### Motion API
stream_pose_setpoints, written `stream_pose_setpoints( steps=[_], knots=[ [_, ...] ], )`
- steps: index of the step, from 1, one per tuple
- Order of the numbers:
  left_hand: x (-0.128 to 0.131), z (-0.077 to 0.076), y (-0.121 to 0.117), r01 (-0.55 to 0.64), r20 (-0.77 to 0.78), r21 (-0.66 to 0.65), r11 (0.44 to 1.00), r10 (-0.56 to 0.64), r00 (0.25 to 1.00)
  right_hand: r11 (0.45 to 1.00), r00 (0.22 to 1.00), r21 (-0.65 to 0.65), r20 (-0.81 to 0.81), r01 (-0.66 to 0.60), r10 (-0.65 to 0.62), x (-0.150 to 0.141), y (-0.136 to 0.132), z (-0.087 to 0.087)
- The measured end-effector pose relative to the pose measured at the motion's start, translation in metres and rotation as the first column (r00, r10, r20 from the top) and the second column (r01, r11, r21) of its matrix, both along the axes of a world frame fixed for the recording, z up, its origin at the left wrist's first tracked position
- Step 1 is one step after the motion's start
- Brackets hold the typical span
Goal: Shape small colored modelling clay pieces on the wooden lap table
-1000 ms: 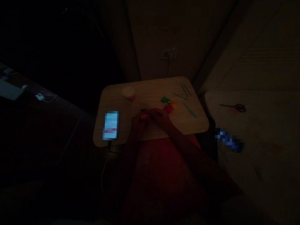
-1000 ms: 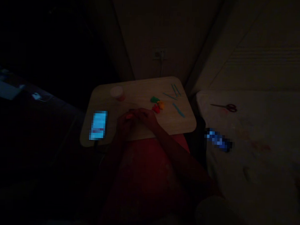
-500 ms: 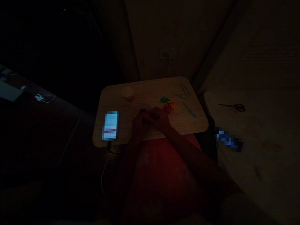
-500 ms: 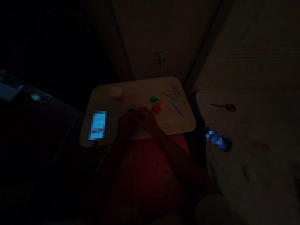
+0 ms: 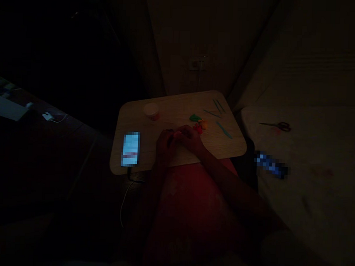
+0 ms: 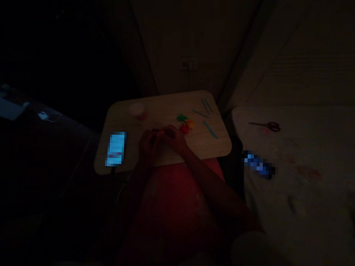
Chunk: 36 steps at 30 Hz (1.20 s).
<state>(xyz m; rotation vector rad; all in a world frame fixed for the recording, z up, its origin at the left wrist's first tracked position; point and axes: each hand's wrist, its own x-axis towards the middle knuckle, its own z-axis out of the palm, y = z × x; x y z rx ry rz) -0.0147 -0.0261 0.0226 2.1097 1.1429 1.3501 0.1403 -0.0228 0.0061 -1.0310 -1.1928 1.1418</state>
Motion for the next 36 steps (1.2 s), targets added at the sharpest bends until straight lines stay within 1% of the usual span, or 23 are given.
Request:
stream_pose_setpoints(
  steps=[3,6,8,13,15,18,20,22,26,30,32,36],
  knots=[
    [-0.002,-0.001,0.001,-0.035,-0.013,0.065,0.997,0.036,0.999,0.998,0.998,-0.028,-0.028,-0.064,0.063,0.001,0.002,0.002],
    [-0.004,-0.003,0.002,-0.062,-0.020,0.089,0.994,0.065,0.998,0.993,0.992,-0.016,0.024,-0.120,0.121,0.003,0.003,0.004],
    [-0.005,-0.004,0.001,-0.070,-0.020,0.077,0.995,0.071,0.997,0.989,0.988,-0.013,0.044,-0.149,0.149,0.005,0.003,0.004],
    [-0.003,-0.004,-0.001,-0.073,0.025,-0.011,0.997,0.073,0.997,0.975,0.976,-0.049,-0.011,-0.217,0.216,0.009,0.005,-0.001],
    [-0.003,-0.003,-0.001,-0.037,0.012,-0.012,0.999,0.037,0.999,0.968,0.970,-0.063,-0.011,-0.242,0.242,0.011,0.006,-0.002],
    [-0.003,-0.003,0.000,0.067,-0.065,0.004,0.998,-0.067,0.996,0.959,0.961,-0.063,-0.017,-0.278,0.277,0.015,0.007,-0.001],
    [-0.004,-0.004,0.001,0.105,-0.086,0.005,0.995,-0.104,0.991,0.958,0.959,-0.049,-0.009,-0.282,0.282,0.018,0.007,0.002],
    [-0.004,-0.005,0.001,0.134,-0.082,0.006,0.991,-0.133,0.988,0.965,0.965,-0.040,0.018,-0.260,0.261,0.021,0.007,0.004],
    [-0.003,-0.006,0.002,0.169,-0.059,0.001,0.986,-0.169,0.984,0.972,0.973,-0.059,0.032,-0.227,0.229,0.022,0.005,0.006],
    [-0.003,-0.006,0.003,0.145,-0.040,-0.016,0.989,-0.145,0.989,0.972,0.974,-0.073,0.015,-0.222,0.224,0.020,0.005,0.006],
    [-0.004,-0.006,0.003,0.126,-0.028,-0.015,0.992,-0.126,0.992,0.967,0.971,-0.087,-0.003,-0.240,0.241,0.019,0.007,0.004],
    [-0.006,-0.007,0.004,0.082,0.005,-0.015,0.997,-0.082,0.997,0.943,0.947,-0.123,-0.127,-0.310,0.295,0.019,0.008,-0.004]
  ],
)
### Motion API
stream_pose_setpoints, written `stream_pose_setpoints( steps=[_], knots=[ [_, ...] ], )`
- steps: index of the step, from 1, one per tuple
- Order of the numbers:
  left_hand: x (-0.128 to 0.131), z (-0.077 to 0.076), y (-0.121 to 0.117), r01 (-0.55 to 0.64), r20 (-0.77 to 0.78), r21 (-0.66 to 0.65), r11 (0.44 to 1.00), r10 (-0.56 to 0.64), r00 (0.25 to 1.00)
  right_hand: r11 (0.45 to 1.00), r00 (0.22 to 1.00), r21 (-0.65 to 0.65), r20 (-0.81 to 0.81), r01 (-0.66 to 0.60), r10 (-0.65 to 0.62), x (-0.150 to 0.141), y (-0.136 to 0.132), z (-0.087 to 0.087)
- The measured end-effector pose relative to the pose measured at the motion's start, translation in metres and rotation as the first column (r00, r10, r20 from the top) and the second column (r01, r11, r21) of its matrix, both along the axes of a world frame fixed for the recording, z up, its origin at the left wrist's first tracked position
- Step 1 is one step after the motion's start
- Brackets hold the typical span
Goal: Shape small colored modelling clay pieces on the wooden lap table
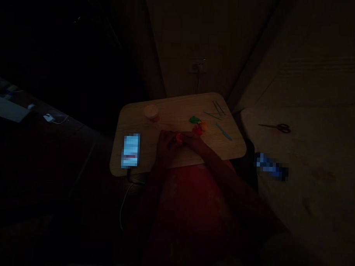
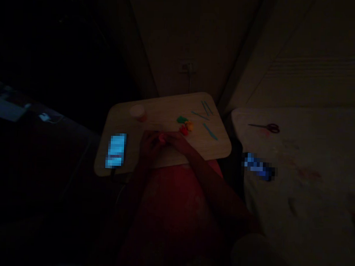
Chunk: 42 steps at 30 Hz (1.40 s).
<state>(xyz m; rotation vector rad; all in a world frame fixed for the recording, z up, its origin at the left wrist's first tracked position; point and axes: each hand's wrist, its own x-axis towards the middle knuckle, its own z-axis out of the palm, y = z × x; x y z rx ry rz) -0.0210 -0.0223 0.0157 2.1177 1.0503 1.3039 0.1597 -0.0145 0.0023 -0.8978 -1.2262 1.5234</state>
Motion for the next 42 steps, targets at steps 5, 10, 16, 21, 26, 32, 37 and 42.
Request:
stream_pose_setpoints(
  steps=[5,10,16,21,26,32,37,42],
  knots=[
    [0.000,-0.001,-0.002,-0.055,0.021,-0.039,0.998,0.055,0.998,0.998,0.996,-0.050,-0.078,-0.037,0.033,0.003,-0.003,-0.001],
    [0.000,0.001,-0.003,-0.055,0.063,-0.063,0.997,0.059,0.996,0.996,0.995,0.003,-0.022,-0.093,0.093,0.002,-0.006,0.003],
    [0.002,0.003,-0.003,-0.021,0.053,-0.053,0.998,0.024,0.998,0.999,0.999,0.014,0.003,-0.047,0.047,-0.004,-0.006,0.001],
    [0.002,0.004,-0.004,-0.024,0.083,-0.051,0.998,0.028,0.996,1.000,0.999,0.027,0.041,0.000,-0.001,-0.002,-0.005,0.006],
    [0.000,0.005,-0.006,-0.016,0.106,-0.124,0.992,0.029,0.994,0.997,0.990,0.029,0.114,0.074,-0.077,-0.003,-0.007,0.007],
    [0.003,0.007,-0.005,0.034,0.045,-0.095,0.995,-0.030,0.999,0.990,0.971,0.134,0.228,0.041,-0.071,-0.007,-0.009,0.006],
    [0.003,0.004,-0.004,0.029,0.054,-0.134,0.991,-0.022,0.998,0.983,0.970,0.173,0.221,0.062,-0.100,-0.007,-0.009,0.008],
    [0.002,0.000,-0.004,0.043,0.102,-0.141,0.989,-0.029,0.994,0.979,0.960,0.197,0.263,0.043,-0.095,-0.006,-0.011,0.011]
  ],
)
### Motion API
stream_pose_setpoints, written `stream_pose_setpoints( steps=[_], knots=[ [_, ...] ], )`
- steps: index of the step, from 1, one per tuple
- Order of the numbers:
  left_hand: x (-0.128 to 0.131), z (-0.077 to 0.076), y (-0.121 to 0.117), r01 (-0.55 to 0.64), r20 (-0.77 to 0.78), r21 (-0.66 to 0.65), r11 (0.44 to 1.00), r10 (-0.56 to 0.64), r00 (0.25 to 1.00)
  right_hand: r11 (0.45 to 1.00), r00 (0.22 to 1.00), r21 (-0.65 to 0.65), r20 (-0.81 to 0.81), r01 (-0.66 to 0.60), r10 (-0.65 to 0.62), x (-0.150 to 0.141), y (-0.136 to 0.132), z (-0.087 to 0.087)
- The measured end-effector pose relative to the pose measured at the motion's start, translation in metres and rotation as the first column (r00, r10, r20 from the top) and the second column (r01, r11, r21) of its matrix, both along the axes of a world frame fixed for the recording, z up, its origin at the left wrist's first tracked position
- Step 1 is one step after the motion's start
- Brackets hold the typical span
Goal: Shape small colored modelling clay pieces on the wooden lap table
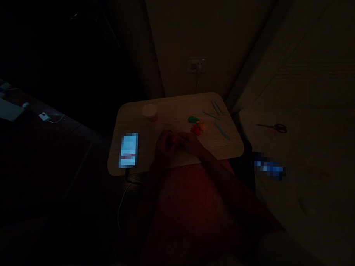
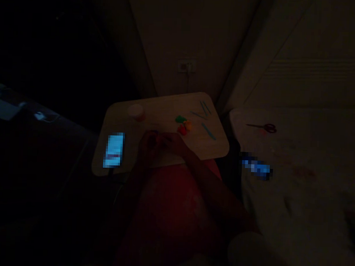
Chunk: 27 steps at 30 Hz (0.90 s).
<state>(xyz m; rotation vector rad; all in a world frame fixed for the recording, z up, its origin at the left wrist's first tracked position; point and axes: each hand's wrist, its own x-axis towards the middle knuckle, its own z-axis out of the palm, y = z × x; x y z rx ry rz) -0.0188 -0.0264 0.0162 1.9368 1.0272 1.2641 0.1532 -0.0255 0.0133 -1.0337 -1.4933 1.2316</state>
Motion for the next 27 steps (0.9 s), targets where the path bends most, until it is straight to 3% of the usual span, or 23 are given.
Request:
stream_pose_setpoints(
  steps=[5,10,19,27],
  knots=[
    [0.001,-0.004,0.001,-0.027,0.104,-0.084,0.996,0.035,0.994,1.000,0.999,-0.001,0.028,-0.019,0.019,0.000,-0.001,0.001],
    [0.001,0.002,-0.001,-0.007,0.011,-0.164,0.986,0.009,1.000,1.000,1.000,-0.004,0.013,-0.014,0.014,0.000,-0.002,0.002],
    [0.002,0.011,-0.002,0.057,-0.044,-0.175,0.983,-0.066,0.997,0.999,0.999,0.025,0.036,-0.032,0.031,0.001,-0.002,0.005],
    [0.001,0.007,-0.003,0.012,0.001,-0.172,0.985,-0.012,1.000,1.000,0.999,0.006,0.036,-0.022,0.022,0.000,-0.003,0.003]
  ],
)
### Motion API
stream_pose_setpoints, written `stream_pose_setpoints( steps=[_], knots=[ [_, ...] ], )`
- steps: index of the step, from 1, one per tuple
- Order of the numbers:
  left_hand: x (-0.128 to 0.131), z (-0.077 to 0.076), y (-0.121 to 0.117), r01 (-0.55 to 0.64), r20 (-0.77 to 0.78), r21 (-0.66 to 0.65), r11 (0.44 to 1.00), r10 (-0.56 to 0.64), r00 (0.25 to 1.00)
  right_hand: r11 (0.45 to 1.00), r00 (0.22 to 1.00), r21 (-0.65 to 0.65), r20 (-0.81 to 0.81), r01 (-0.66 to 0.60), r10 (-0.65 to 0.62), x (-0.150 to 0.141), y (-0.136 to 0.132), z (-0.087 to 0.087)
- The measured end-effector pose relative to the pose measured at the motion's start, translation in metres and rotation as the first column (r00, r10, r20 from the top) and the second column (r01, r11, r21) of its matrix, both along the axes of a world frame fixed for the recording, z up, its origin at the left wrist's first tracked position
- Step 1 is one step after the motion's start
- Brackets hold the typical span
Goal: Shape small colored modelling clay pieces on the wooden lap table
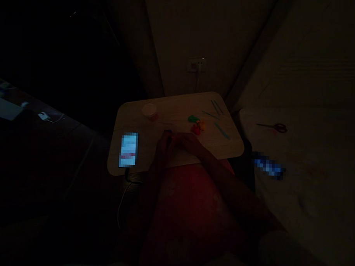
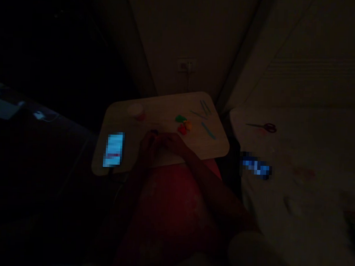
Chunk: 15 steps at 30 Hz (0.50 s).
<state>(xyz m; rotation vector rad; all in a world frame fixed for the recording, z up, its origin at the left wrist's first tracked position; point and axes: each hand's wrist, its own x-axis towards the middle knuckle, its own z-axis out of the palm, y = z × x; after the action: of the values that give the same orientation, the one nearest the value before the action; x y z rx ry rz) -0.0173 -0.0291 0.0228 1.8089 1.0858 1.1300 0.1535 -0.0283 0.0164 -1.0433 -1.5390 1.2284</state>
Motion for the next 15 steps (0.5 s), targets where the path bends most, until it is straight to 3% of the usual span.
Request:
stream_pose_setpoints(
  steps=[5,15],
  knots=[
    [0.0006,0.0024,0.0007,0.032,-0.038,0.019,0.999,-0.031,0.999,0.999,0.999,-0.026,-0.030,-0.019,0.019,0.0006,0.0015,-0.0033],
    [-0.0003,0.0044,0.0016,0.108,-0.106,-0.002,0.994,-0.108,0.988,1.000,0.997,0.014,0.073,0.007,-0.008,0.0020,0.0014,0.0014]
  ],
)
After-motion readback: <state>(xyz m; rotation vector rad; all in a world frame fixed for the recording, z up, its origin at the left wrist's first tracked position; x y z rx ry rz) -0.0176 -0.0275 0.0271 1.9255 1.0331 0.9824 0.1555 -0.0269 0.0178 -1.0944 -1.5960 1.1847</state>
